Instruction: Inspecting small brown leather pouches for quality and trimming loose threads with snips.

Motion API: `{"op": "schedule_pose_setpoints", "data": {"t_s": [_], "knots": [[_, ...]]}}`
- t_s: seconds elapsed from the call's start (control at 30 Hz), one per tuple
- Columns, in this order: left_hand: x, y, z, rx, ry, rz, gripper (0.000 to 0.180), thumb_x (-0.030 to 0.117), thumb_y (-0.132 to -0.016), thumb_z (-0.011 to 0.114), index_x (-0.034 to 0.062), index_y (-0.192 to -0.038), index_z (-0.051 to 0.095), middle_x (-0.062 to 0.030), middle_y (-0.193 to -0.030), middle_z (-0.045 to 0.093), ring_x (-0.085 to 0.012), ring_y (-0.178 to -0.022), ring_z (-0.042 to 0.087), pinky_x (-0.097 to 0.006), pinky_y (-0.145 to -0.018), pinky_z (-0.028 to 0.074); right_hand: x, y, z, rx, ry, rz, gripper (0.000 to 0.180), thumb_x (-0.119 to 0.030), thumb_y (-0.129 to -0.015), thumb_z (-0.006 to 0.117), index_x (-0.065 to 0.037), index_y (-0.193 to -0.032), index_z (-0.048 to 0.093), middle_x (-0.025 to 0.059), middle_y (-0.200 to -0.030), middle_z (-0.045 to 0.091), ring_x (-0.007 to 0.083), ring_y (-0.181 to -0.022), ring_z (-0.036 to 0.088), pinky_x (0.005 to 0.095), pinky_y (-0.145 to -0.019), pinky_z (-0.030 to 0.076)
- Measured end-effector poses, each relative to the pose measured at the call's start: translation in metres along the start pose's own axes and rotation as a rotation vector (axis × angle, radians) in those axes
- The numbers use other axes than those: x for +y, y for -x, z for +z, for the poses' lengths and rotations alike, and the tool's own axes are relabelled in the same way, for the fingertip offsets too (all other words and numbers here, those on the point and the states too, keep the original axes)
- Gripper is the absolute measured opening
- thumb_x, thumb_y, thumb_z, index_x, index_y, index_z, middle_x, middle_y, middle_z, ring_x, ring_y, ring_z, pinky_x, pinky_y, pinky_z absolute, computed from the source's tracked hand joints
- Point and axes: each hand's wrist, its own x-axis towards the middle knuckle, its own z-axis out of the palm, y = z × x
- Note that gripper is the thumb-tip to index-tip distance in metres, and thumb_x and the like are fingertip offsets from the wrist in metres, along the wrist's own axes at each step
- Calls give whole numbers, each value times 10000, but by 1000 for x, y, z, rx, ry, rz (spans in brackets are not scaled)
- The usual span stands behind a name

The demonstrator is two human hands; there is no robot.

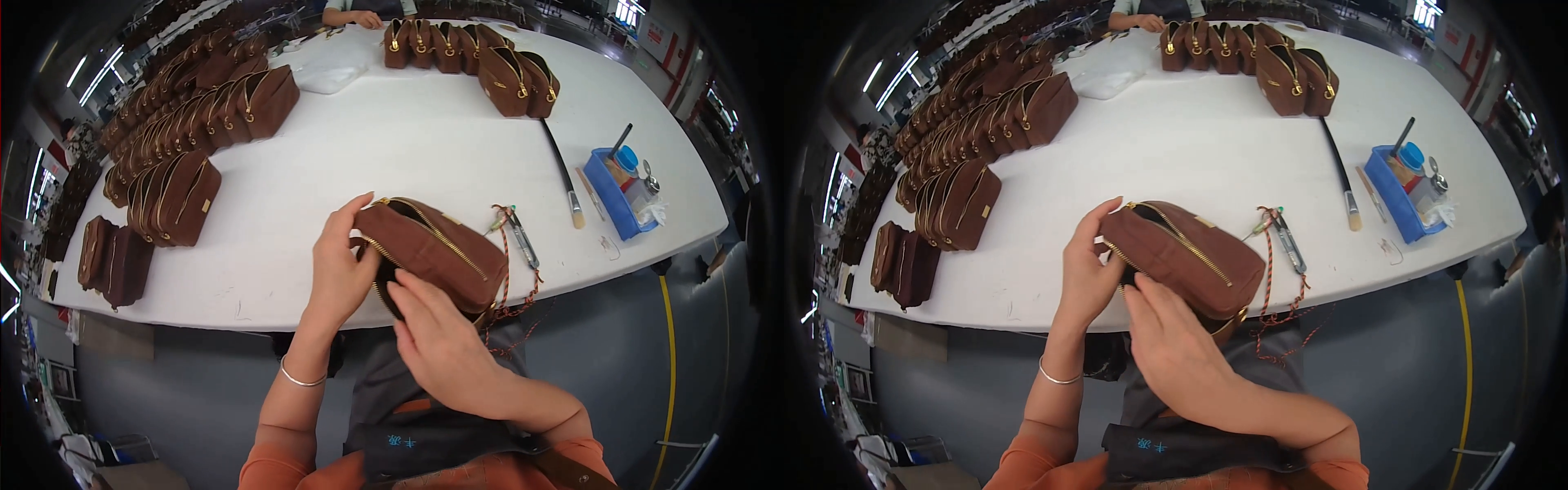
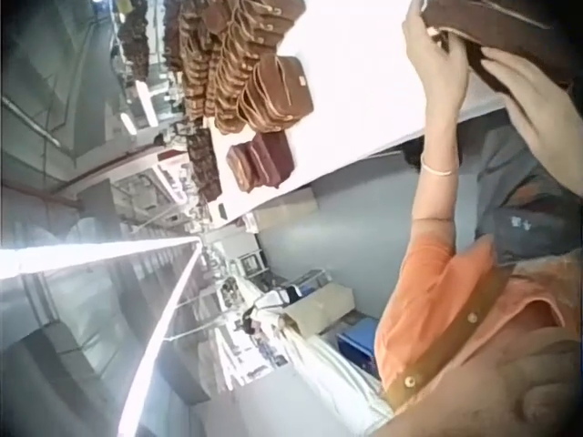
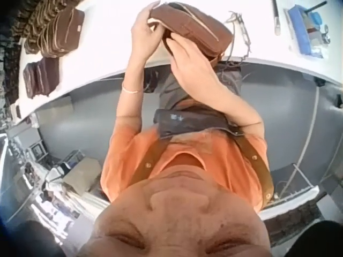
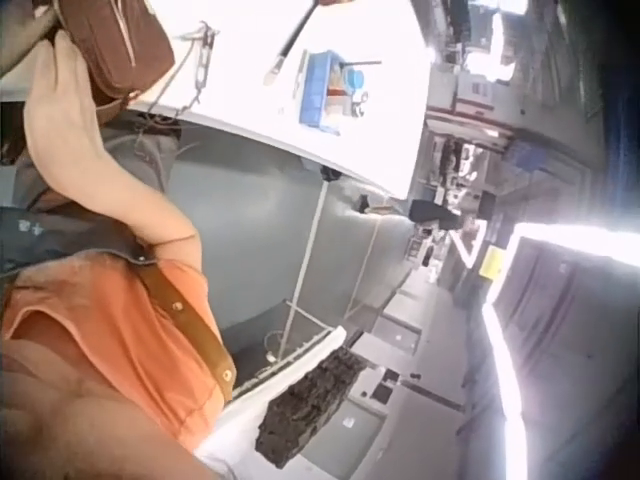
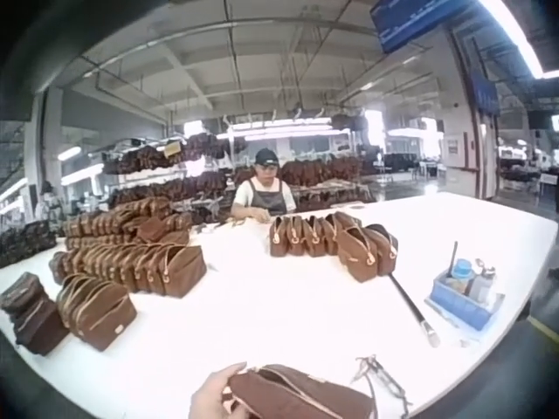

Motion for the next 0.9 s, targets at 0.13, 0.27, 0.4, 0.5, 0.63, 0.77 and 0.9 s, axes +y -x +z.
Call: {"op": "schedule_pose_setpoints", "data": {"t_s": [0.13, 0.27, 0.4, 0.5, 0.63, 0.77, 0.9], "knots": [[5, 10, 7, -128, 122, -85, 640, -83, -781, 632, 48, -1377, 440, -162, -1263, 563, -261, -1109, 608, -348, -926, 539, 12, -10, -7, 30, -11, 10, 379, 19, -871, 613, 65, -1241, 542, 258, -1226, 564, 414, -1098, 581, 423, -930, 486], [10, 13, 5, -136, 249, -163, 609, -115, -785, 638, 51, -1325, 412, -117, -1209, 552, -196, -1133, 577, -338, -925, 520, 49, -34, -22, 167, -17, 62, 230, 13, -884, 593, 63, -1109, 587, 221, -1015, 633, 388, -916, 617, 438, -800, 493], [-2, 19, 10, -151, 417, -88, 400, -130, -812, 582, 20, -1166, 473, -100, -1167, 562, -175, -1102, 576, -334, -915, 521, 66, -54, -28, 214, -37, 56, 166, -20, -882, 615, 48, -1033, 609, 188, -933, 650, 375, -861, 626, 407, -747, 491], [-5, 19, 6, -297, 363, -64, 255, -153, -826, 506, -24, -1043, 544, -65, -1137, 578, -151, -1076, 554, -307, -903, 524, 74, -62, -24, 171, -52, 73, 149, -43, -875, 633, 39, -998, 616, 177, -906, 647, 364, -846, 629, 399, -729, 493], [7, 10, 9, -232, 390, -114, 495, -140, -792, 494, -21, -1264, 584, -66, -1160, 613, -152, -1078, 576, -303, -926, 511, 78, -60, -15, 28, -7, 29, 163, -60, -857, 662, 17, -992, 614, 154, -900, 647, 338, -848, 641, 410, -717, 504], [-5, 7, 4, -246, 153, 17, 574, -130, -774, 505, -17, -1334, 562, -54, -1082, 646, -139, -1045, 599, -294, -945, 495, 77, -62, -12, 25, -7, 27, 202, -53, -844, 673, 2, -1026, 604, 138, -914, 655, 321, -856, 649, 411, -720, 513], [0, 5, 6, -257, 293, -129, 655, -125, -753, 527, -2, -1397, 517, -15, -986, 624, -101, -935, 588, -262, -936, 470, 76, -60, -8, 57, -21, 60, 231, -41, -833, 677, -10, -1047, 597, 127, -913, 656, 310, -854, 652, 407, -729, 521]]}}
